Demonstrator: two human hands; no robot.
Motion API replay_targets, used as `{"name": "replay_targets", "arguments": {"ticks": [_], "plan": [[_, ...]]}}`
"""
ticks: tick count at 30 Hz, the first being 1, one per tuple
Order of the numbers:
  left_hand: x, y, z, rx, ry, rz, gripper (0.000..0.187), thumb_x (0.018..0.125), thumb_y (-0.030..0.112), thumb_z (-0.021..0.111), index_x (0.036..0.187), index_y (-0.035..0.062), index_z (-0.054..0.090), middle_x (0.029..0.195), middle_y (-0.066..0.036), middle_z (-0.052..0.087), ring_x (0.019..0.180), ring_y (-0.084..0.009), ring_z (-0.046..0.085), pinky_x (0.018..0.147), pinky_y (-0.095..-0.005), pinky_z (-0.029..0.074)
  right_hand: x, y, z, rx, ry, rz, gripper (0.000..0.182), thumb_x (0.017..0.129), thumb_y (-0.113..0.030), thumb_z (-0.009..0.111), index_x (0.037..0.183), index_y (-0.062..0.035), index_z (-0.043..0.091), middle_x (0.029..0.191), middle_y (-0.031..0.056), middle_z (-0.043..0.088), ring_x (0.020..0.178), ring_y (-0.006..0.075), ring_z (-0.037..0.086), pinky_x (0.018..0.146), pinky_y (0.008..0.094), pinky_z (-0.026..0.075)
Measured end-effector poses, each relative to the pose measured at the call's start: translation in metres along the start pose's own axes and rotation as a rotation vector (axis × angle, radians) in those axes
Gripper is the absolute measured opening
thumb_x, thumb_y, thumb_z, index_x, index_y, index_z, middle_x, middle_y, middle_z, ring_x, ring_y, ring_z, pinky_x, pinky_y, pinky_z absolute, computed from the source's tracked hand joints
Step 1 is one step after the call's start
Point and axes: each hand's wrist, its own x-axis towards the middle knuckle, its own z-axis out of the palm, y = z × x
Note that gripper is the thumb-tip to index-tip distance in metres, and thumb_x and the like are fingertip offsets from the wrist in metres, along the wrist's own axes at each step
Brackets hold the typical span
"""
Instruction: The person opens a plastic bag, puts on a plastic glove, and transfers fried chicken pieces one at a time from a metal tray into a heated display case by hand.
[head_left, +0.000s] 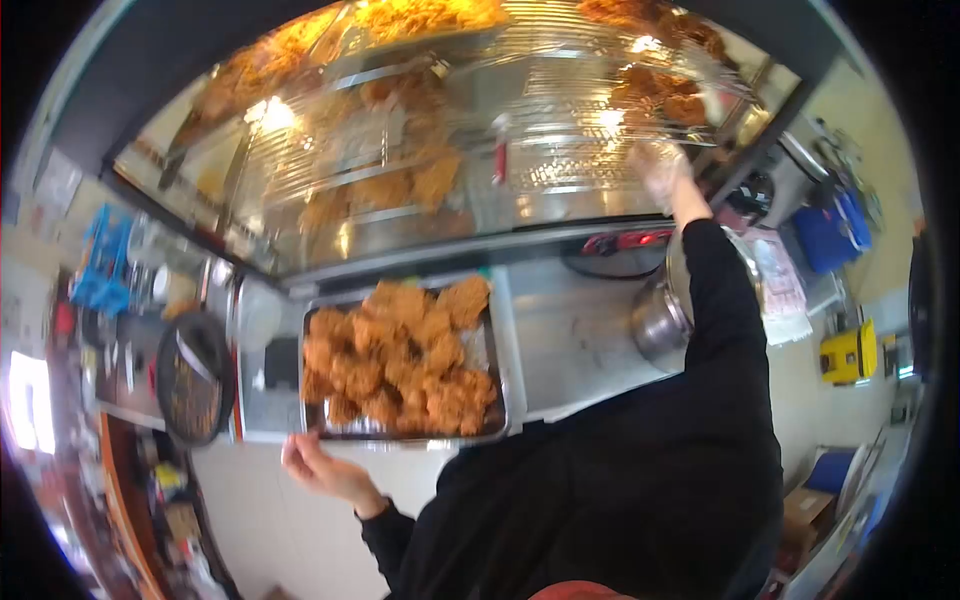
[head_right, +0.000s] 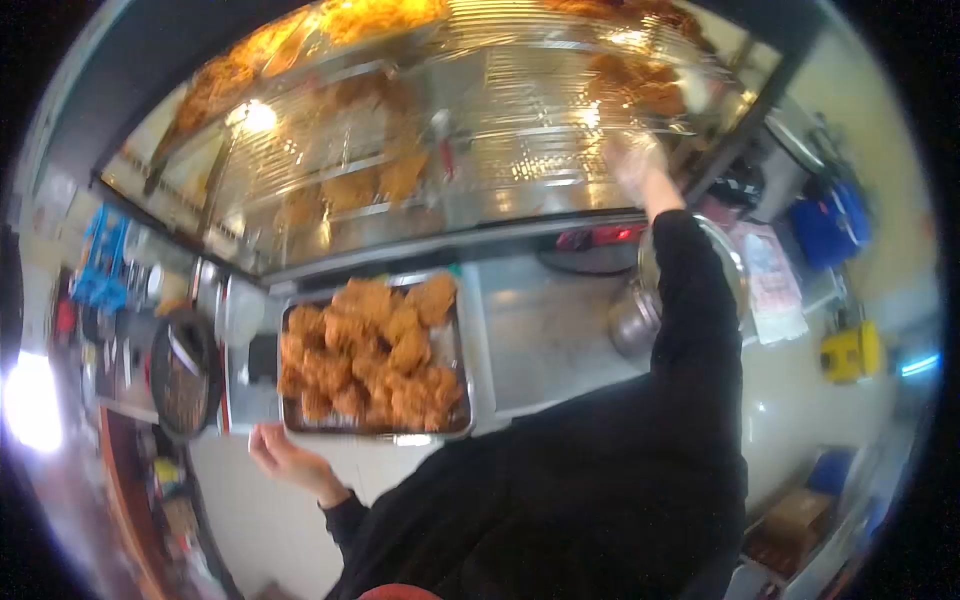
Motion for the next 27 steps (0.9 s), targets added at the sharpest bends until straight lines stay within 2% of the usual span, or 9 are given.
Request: {"name": "replay_targets", "arguments": {"ticks": [1, 3, 7, 10, 12, 17, 20, 24, 27], "plan": [[-0.002, 0.003, -0.001, 0.025, -0.005, 0.018, 0.009, 0.09, 0.008, 0.049, 0.094, 0.0007, 0.05, 0.085, -0.006, 0.052, 0.077, -0.0145, 0.05, 0.076, -0.0258, 0.041, 0.01, 0.019, 0.037, -0.17, 0.032, -0.124, 0.022, 0.088, -0.019, 0.05, 0.102, -0.0038, 0.055, 0.093, 0.0084, 0.06, 0.088, 0.0235, 0.057, 0.073, 0.036, 0.048], [-0.002, 0.003, 0.002, 0.048, -0.005, 0.065, 0.006, 0.089, 0.006, 0.048, 0.092, 0.0011, 0.05, 0.084, -0.006, 0.052, 0.076, -0.0138, 0.05, 0.075, -0.0255, 0.041, 0.017, -0.022, 0.0, 0.621, 0.288, -0.138, 0.029, 0.089, -0.03, 0.044, 0.078, -0.0064, 0.057, 0.065, 0.0054, 0.058, 0.057, 0.0211, 0.057, 0.05, 0.0382, 0.047], [-0.005, -0.005, -0.004, 0.017, -0.001, 0.002, 0.004, 0.089, 0.005, 0.047, 0.092, 0.0025, 0.05, 0.084, -0.005, 0.051, 0.077, -0.0122, 0.049, 0.075, -0.0257, 0.041, -0.048, -0.14, -0.038, 1.113, 0.03, 0.095, 0.026, 0.088, -0.016, 0.05, 0.11, -0.0025, 0.051, 0.1, 0.0097, 0.058, 0.092, 0.0228, 0.057, 0.08, 0.035, 0.048], [-0.007, -0.021, -0.009, -0.042, -0.03, -0.076, 0.004, 0.09, 0.006, 0.048, 0.092, 0.0036, 0.05, 0.087, -0.005, 0.052, 0.077, -0.0118, 0.05, 0.073, -0.0248, 0.042, -0.095, -0.246, -0.095, 0.847, -0.574, -0.209, 0.033, 0.086, -0.022, 0.057, 0.114, -0.0068, 0.052, 0.107, 0.0121, 0.056, 0.096, 0.0233, 0.057, 0.088, 0.0362, 0.046], [-0.007, -0.026, -0.009, -0.075, -0.023, -0.136, 0.004, 0.09, 0.006, 0.048, 0.093, 0.0036, 0.05, 0.088, -0.005, 0.052, 0.078, -0.0115, 0.05, 0.073, -0.0239, 0.042, -0.112, -0.289, -0.036, 0.59, -0.155, -0.912, 0.032, 0.082, -0.023, 0.059, 0.11, -0.0081, 0.054, 0.102, 0.012, 0.056, 0.097, 0.0293, 0.053, 0.086, 0.0376, 0.046], [-0.004, -0.025, -0.005, -0.097, -0.068, -0.136, 0.006, 0.09, 0.006, 0.049, 0.094, 0.0028, 0.051, 0.088, -0.004, 0.053, 0.078, -0.0107, 0.05, 0.073, -0.0233, 0.042, -0.108, -0.369, 0.003, 0.273, -0.335, -1.209, 0.027, 0.071, -0.028, 0.065, 0.087, -0.0067, 0.059, 0.088, 0.0115, 0.059, 0.088, 0.0295, 0.056, 0.08, 0.0416, 0.047], [-0.001, -0.026, -0.015, -0.091, -0.072, -0.12, 0.007, 0.09, 0.006, 0.049, 0.095, 0.0025, 0.051, 0.086, -0.004, 0.053, 0.079, -0.0106, 0.051, 0.074, -0.0235, 0.043, -0.098, -0.367, 0.012, 0.257, -0.482, -1.203, 0.037, 0.068, -0.022, 0.068, 0.1, -0.0073, 0.058, 0.097, 0.0108, 0.056, 0.089, 0.0289, 0.053, 0.079, 0.0386, 0.046], [0.005, -0.024, -0.022, -0.099, -0.031, -0.104, 0.007, 0.09, 0.006, 0.048, 0.095, 0.0027, 0.051, 0.084, -0.003, 0.052, 0.078, -0.0105, 0.05, 0.074, -0.0233, 0.042, -0.1, -0.332, -0.001, 1.27, -1.009, -0.172, 0.033, 0.075, -0.014, 0.069, 0.104, -0.0056, 0.055, 0.096, 0.0036, 0.057, 0.09, 0.0194, 0.056, 0.081, 0.0325, 0.046], [0.008, -0.03, -0.022, -0.098, -0.026, -0.134, 0.006, 0.09, 0.006, 0.048, 0.094, 0.0043, 0.051, 0.083, -0.002, 0.051, 0.076, -0.0098, 0.047, 0.072, -0.0215, 0.039, -0.102, -0.306, -0.055, 1.827, -0.986, 0.155, 0.028, 0.082, -0.009, 0.061, 0.106, 0.0013, 0.053, 0.108, 0.0082, 0.057, 0.102, 0.0184, 0.055, 0.088, 0.0329, 0.044]]}}
